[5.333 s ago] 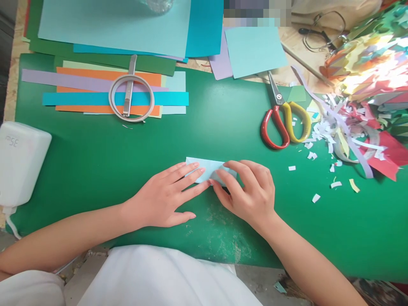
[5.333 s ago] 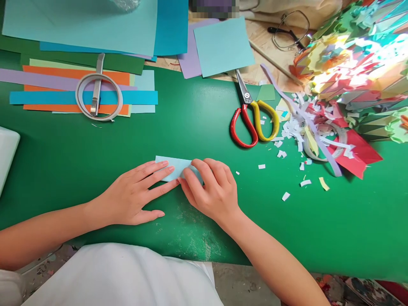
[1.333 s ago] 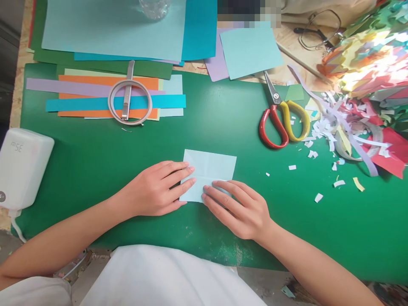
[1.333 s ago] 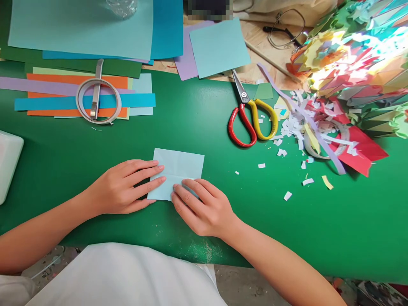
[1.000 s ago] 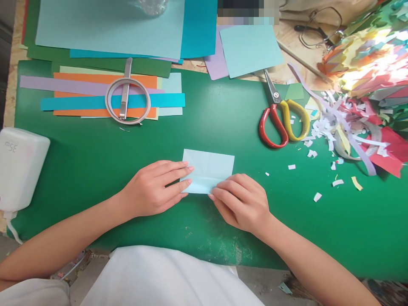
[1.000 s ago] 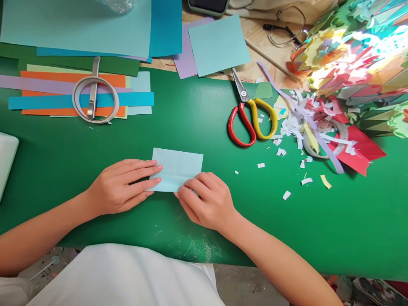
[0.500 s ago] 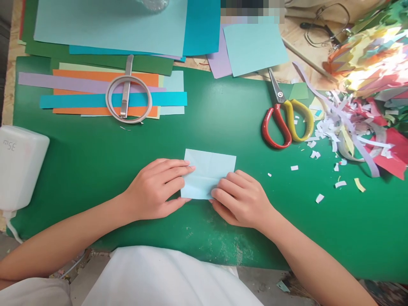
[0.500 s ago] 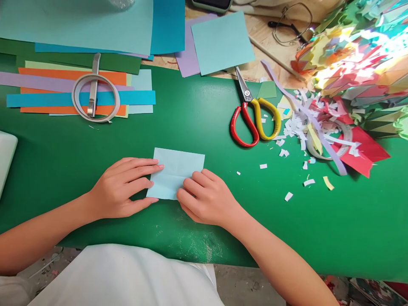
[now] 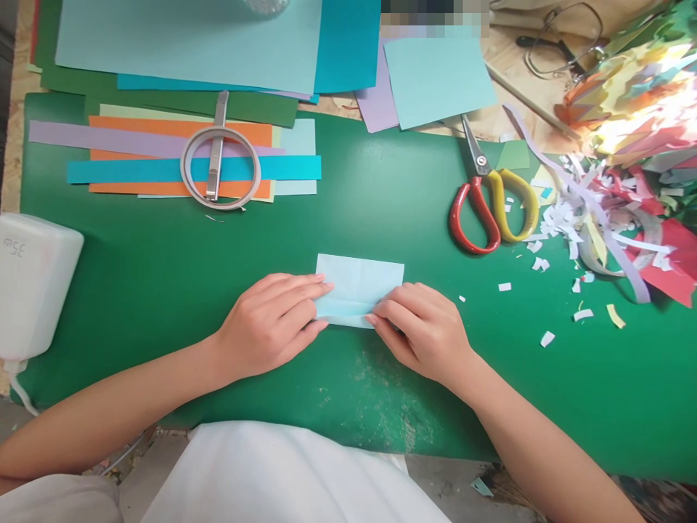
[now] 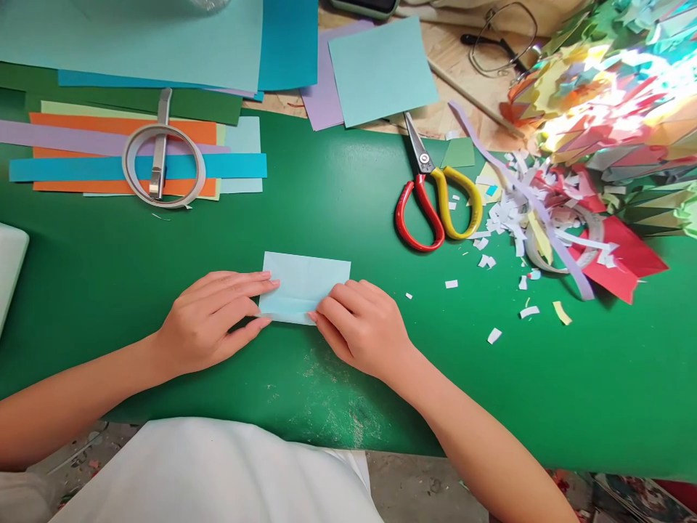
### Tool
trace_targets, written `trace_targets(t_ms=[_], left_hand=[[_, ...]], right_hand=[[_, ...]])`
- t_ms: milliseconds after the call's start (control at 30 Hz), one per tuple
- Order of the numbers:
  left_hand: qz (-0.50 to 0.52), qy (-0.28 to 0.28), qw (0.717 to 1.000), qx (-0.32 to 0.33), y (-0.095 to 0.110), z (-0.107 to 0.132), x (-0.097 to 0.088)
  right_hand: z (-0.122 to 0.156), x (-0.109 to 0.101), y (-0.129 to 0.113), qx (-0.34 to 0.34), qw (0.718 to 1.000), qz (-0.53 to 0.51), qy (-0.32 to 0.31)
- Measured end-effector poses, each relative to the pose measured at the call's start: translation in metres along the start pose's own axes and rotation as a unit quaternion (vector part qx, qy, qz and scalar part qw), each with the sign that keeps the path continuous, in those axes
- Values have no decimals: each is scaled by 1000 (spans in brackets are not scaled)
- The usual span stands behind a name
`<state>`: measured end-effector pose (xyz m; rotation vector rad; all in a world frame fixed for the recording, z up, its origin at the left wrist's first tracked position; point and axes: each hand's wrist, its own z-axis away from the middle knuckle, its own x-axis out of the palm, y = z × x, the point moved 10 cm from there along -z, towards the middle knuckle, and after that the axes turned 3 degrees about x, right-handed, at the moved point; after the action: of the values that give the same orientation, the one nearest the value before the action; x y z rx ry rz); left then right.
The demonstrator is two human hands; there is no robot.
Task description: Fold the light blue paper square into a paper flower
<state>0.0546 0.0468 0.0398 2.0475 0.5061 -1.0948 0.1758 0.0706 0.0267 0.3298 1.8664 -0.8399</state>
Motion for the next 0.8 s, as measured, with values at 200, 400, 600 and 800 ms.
trace_targets(t_ms=[200,400,600,800], left_hand=[[-51,9,998,21,7,-1,-1],[-95,-12,993,70,19,-1,5],[-92,-27,992,83,21,-1,6],[-102,-41,989,101,30,3,12]], right_hand=[[-2,-4,2,27,999,41,22],[-2,-4,4,51,996,67,33],[-3,-4,3,71,993,84,37],[-4,-2,3,82,991,106,28]])
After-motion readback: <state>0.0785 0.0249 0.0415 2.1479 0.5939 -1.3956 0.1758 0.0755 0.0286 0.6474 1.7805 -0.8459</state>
